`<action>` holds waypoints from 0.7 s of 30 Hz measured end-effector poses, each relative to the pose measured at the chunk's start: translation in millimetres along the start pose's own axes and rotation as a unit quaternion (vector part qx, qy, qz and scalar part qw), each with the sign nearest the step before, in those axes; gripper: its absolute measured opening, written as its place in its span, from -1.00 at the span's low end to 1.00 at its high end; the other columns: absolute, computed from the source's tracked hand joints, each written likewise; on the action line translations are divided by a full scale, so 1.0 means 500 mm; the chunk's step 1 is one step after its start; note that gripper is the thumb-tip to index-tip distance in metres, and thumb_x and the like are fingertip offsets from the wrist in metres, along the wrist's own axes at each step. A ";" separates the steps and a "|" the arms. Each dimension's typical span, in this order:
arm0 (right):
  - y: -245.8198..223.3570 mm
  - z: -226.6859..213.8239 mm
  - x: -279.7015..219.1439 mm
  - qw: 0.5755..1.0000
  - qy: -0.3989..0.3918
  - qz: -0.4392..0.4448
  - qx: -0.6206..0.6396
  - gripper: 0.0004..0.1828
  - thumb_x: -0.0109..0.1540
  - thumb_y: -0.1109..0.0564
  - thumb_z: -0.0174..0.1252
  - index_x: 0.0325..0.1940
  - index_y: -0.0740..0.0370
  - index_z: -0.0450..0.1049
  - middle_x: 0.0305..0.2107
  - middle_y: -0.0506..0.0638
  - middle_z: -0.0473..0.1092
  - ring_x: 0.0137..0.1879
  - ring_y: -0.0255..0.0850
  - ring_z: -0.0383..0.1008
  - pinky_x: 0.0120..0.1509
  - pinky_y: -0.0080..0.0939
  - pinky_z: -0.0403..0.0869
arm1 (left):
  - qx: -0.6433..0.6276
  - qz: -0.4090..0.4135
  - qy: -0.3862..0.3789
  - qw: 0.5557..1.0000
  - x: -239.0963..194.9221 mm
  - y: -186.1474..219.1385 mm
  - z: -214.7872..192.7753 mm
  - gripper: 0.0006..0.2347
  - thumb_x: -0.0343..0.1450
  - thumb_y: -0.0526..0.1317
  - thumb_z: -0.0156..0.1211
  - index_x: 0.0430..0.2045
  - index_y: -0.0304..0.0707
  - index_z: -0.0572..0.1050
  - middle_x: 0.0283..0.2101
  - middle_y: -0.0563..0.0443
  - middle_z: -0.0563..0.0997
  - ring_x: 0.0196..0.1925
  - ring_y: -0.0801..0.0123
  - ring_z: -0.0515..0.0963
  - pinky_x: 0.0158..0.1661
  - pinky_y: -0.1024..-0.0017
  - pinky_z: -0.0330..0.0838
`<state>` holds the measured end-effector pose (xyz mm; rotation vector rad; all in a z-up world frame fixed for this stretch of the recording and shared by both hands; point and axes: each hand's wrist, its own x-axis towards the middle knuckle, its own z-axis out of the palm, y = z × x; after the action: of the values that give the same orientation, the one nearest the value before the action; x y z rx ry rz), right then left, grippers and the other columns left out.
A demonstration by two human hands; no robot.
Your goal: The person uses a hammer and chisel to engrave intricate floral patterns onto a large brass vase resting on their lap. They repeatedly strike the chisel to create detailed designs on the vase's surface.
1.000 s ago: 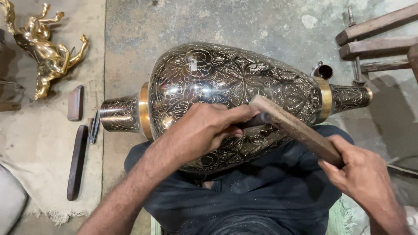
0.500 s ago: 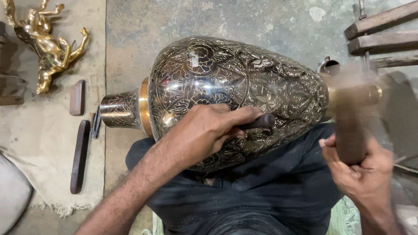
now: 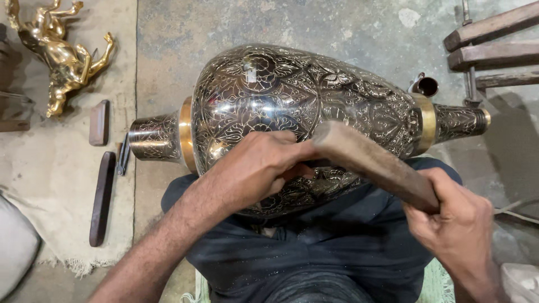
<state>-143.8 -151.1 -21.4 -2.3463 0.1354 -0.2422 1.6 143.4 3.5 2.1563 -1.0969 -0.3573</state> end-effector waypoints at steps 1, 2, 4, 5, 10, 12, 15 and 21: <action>-0.003 -0.001 0.001 0.990 -0.021 -0.048 -0.128 -0.71 0.18 0.18 0.32 -0.05 0.33 0.52 -0.51 -0.12 0.38 -0.38 -0.45 0.40 -0.24 -0.38 0.33 | 0.002 -0.001 -0.003 1.000 0.001 0.000 -0.001 -0.66 0.42 -0.29 0.26 0.09 0.06 0.49 -0.43 0.02 0.66 -0.39 0.40 0.70 -0.44 0.45 0.68; -0.008 -0.001 0.001 0.996 -0.007 0.008 -0.090 -0.73 0.19 0.19 0.33 -0.07 0.33 0.52 -0.55 -0.11 0.36 -0.44 -0.41 0.34 -0.31 -0.35 0.29 | -0.006 0.002 0.002 1.000 0.004 -0.002 0.000 -0.65 0.43 -0.30 0.25 0.11 0.05 0.49 -0.40 0.00 0.67 -0.38 0.38 0.71 -0.42 0.44 0.69; -0.016 -0.004 0.006 0.993 0.016 0.116 -0.011 -0.78 0.21 0.19 0.34 -0.13 0.34 0.52 -0.64 -0.10 0.33 -0.55 -0.33 0.23 -0.46 -0.30 0.20 | -0.022 0.004 0.016 1.000 0.006 -0.005 0.000 -0.64 0.44 -0.32 0.24 0.14 0.02 0.48 -0.36 -0.03 0.70 -0.35 0.35 0.73 -0.37 0.42 0.72; -0.018 -0.004 0.012 0.994 0.023 0.098 0.046 -0.81 0.25 0.18 0.34 -0.15 0.33 0.50 -0.60 -0.14 0.36 -0.52 -0.38 0.29 -0.42 -0.35 0.25 | -0.018 0.000 0.019 1.000 0.005 -0.005 0.002 -0.64 0.43 -0.33 0.23 0.14 0.01 0.47 -0.33 -0.04 0.70 -0.34 0.34 0.73 -0.37 0.42 0.72; -0.023 -0.010 0.029 0.987 -0.024 0.013 -0.160 -0.70 0.12 0.24 0.35 -0.08 0.35 0.54 -0.54 -0.10 0.38 -0.46 -0.38 0.41 -0.34 -0.33 0.34 | 0.007 0.033 0.042 0.999 0.007 -0.007 0.006 -0.62 0.45 -0.40 0.20 0.15 0.05 0.45 -0.21 -0.02 0.72 -0.27 0.37 0.74 -0.36 0.49 0.74; -0.020 -0.005 0.031 0.996 0.018 0.079 0.040 -0.83 0.22 0.23 0.35 -0.15 0.29 0.53 -0.56 -0.11 0.35 -0.55 -0.41 0.28 -0.37 -0.34 0.27 | -0.001 -0.021 0.001 1.000 0.005 -0.005 0.006 -0.65 0.46 -0.32 0.23 0.14 0.11 0.45 -0.34 0.00 0.67 -0.40 0.39 0.71 -0.48 0.46 0.69; -0.011 0.000 0.023 0.999 0.010 0.023 -0.023 -0.76 0.19 0.22 0.34 -0.08 0.28 0.51 -0.50 -0.10 0.39 -0.44 -0.44 0.36 -0.31 -0.37 0.32 | 0.011 -0.012 0.005 1.000 -0.001 -0.002 0.003 -0.58 0.42 -0.39 0.17 0.17 0.10 0.44 -0.39 0.01 0.64 -0.46 0.40 0.67 -0.53 0.49 0.67; 0.000 0.003 0.010 0.998 0.017 0.064 -0.018 -0.78 0.17 0.23 0.28 -0.11 0.27 0.50 -0.58 -0.09 0.31 -0.54 -0.46 0.21 -0.40 -0.42 0.23 | -0.003 -0.012 -0.001 1.000 -0.003 0.000 -0.001 -0.68 0.48 -0.26 0.21 0.13 0.14 0.45 -0.42 0.03 0.62 -0.47 0.42 0.66 -0.54 0.47 0.64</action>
<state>-138.6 -150.9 -22.0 -2.3595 0.3082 -0.2184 0.9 144.8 3.8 2.1650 -1.0706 -0.3734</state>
